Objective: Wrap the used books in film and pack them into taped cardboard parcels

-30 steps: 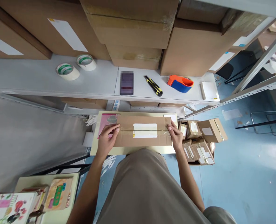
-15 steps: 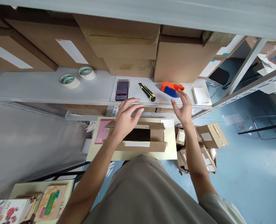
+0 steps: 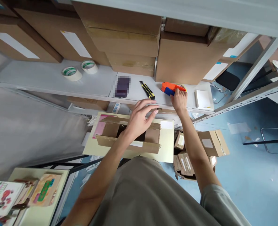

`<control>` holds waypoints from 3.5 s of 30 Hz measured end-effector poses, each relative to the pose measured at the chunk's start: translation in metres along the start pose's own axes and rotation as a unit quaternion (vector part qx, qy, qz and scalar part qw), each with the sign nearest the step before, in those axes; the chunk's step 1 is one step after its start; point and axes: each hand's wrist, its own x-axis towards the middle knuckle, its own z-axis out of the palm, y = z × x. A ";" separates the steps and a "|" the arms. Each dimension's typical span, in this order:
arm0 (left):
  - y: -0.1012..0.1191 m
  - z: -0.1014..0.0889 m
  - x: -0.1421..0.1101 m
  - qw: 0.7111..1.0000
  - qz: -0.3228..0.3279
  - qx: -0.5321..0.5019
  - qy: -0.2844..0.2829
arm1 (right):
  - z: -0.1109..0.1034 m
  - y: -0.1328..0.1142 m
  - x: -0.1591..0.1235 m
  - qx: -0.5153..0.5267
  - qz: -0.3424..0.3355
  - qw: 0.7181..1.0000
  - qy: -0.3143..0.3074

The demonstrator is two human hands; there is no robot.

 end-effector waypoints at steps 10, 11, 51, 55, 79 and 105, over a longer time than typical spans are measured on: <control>0.021 -0.001 -0.028 0.988 -0.104 -0.067 0.097 | -0.062 -0.090 -0.107 0.463 -0.027 0.886 0.007; 0.023 -0.002 -0.032 0.985 -0.110 -0.079 0.105 | -0.070 -0.102 -0.118 0.495 -0.030 0.868 -0.014; -0.129 -0.189 -0.174 0.691 -0.420 -0.588 -0.010 | -0.130 -0.394 -0.122 -0.041 0.036 0.863 -0.502; -0.122 -0.180 -0.193 0.651 -0.458 -0.605 -0.009 | -0.132 -0.419 -0.111 -0.122 0.061 0.819 -0.557; -0.204 -0.080 -0.235 0.638 -0.538 -0.549 0.053 | -0.130 -0.454 -0.072 -0.242 0.106 0.818 -0.511; -0.177 -0.121 -0.227 0.873 -0.275 -0.402 -0.025 | -0.128 -0.451 -0.086 -0.230 0.059 0.829 -0.507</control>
